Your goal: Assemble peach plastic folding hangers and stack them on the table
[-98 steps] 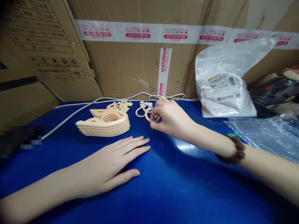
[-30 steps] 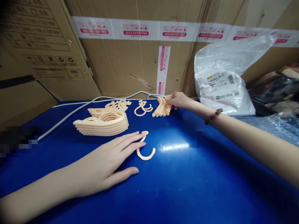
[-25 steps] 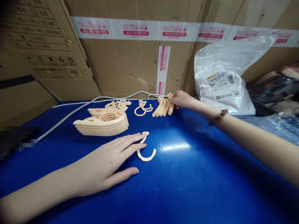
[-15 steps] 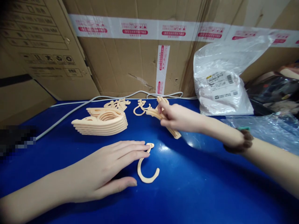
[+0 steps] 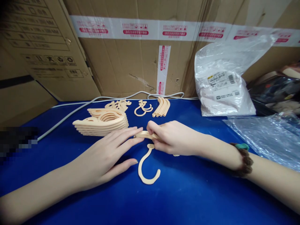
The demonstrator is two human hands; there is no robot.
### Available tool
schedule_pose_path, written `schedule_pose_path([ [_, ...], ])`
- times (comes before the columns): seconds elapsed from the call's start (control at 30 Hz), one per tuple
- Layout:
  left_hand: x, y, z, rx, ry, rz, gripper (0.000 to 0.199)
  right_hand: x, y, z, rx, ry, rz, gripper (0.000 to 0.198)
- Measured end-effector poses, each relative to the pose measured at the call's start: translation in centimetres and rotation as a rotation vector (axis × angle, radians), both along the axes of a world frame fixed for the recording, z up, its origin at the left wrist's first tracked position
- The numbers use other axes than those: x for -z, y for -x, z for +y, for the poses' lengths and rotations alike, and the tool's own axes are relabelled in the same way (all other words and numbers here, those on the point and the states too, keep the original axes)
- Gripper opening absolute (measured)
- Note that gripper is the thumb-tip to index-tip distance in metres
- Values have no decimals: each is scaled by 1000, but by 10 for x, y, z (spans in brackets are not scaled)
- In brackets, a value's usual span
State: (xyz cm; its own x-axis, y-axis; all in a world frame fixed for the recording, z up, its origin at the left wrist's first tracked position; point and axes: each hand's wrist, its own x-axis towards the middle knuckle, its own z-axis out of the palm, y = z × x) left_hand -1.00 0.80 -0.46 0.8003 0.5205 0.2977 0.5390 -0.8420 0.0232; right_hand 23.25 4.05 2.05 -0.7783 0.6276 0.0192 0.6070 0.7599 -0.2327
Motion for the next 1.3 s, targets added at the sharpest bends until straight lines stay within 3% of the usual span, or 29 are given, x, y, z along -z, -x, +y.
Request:
schedule_pose_path([
  [0.27, 2, 0, 0, 11, -69, -10, 44, 3, -4, 7, 15, 21, 60, 8],
  [0.47, 3, 0, 1, 15, -97, -1, 44, 6, -2, 6, 57, -66, 13, 8],
  [0.77, 5, -1, 3, -2, -98, 14, 46, 9, -3, 4, 1, -242, -31, 14],
  [1.3, 6, -2, 2, -16, -73, 28, 49, 9, -4, 4, -67, -267, -53, 12],
])
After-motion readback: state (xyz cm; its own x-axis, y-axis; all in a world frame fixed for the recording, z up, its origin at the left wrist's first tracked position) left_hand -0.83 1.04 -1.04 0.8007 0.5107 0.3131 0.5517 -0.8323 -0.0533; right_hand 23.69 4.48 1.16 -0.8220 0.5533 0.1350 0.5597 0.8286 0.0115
